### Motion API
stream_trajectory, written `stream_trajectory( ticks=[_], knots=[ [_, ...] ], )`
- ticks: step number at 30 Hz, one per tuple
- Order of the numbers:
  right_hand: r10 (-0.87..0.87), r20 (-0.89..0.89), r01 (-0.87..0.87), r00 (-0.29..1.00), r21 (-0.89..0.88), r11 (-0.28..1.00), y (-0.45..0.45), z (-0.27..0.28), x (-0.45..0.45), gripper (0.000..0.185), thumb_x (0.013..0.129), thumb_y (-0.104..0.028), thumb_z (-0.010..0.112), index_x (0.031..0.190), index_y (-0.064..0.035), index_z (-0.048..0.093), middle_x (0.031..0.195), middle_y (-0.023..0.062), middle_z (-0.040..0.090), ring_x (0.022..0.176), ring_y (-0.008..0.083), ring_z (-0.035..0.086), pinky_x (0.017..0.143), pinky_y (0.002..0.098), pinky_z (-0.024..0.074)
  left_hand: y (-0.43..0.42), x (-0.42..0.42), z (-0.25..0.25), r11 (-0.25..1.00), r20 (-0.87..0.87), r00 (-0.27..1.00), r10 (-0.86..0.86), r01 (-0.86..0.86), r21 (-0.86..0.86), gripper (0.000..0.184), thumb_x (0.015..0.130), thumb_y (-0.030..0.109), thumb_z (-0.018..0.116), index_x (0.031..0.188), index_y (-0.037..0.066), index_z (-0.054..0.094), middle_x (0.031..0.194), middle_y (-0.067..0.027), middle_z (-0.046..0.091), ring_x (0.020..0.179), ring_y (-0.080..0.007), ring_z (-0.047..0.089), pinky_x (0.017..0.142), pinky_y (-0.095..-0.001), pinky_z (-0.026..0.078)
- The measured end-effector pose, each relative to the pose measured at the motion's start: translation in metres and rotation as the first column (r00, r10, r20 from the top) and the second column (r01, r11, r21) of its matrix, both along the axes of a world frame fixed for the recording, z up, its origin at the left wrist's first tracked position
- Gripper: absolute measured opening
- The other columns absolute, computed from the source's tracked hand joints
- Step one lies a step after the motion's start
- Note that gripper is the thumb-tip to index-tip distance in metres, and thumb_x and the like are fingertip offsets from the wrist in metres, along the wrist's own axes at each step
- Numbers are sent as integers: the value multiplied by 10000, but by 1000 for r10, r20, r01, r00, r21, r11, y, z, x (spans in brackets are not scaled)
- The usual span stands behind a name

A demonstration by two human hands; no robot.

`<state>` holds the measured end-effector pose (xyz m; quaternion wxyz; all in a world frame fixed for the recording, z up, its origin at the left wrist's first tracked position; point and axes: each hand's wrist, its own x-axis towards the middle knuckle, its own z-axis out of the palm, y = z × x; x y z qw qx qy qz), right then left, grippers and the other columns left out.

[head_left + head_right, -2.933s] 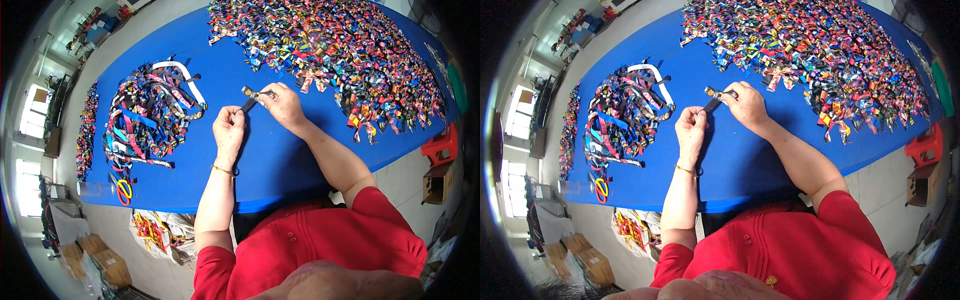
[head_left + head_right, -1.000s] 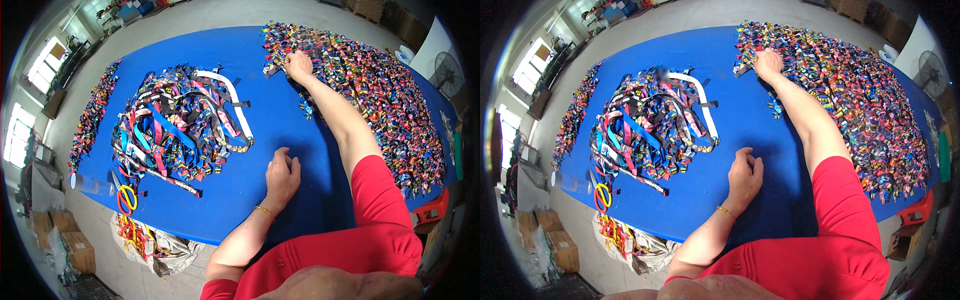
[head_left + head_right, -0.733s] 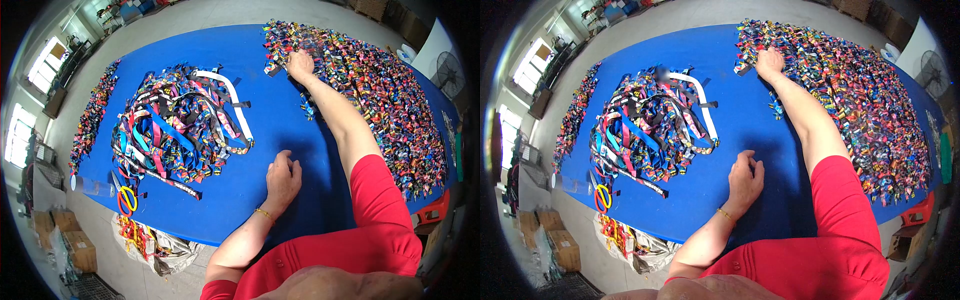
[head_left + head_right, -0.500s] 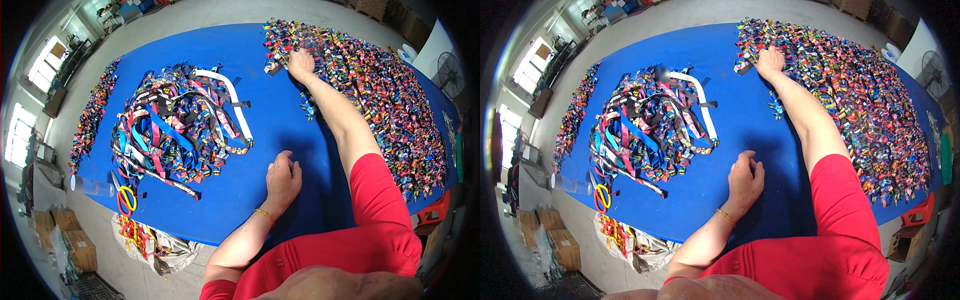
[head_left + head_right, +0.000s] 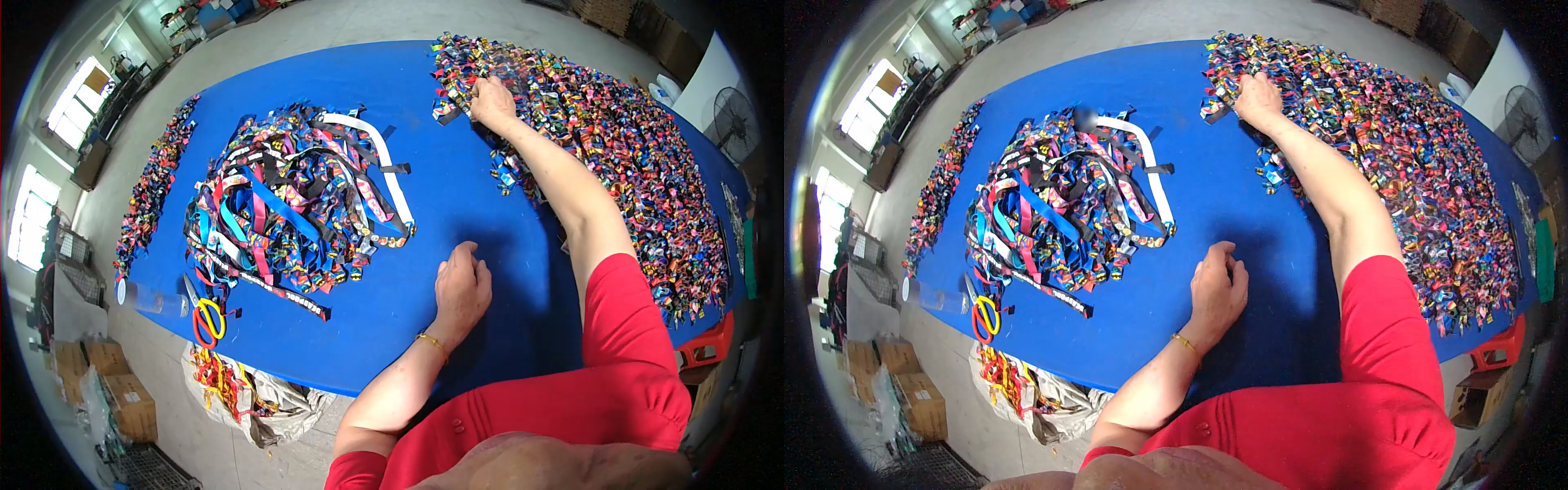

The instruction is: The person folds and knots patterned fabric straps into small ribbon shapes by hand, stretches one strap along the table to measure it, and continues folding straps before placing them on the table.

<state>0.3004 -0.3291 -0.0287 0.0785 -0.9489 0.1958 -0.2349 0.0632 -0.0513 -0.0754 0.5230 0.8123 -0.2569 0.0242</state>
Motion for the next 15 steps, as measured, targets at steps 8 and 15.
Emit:
stream_trajectory(
  ticks=[8,15],
  knots=[
    [563,239,-571,791,-40,820,73,11,-79,147,887,-123,622,1005,-39,645,1007,165,639,966,365,628,830,454,505,1,1,-2,1000,-43,999,11,-11,14,267,875,65,620,1131,18,560,846,-168,641,815,-381,625,760,-496,474],
    [768,189,-777,612,-40,629,161,36,-221,108,871,-98,649,972,-61,640,960,122,652,893,316,627,777,420,465,-2,5,-9,989,21,998,-63,60,137,242,882,102,630,1108,47,561,879,-165,648,842,-379,624,758,-495,488]
  ],
)
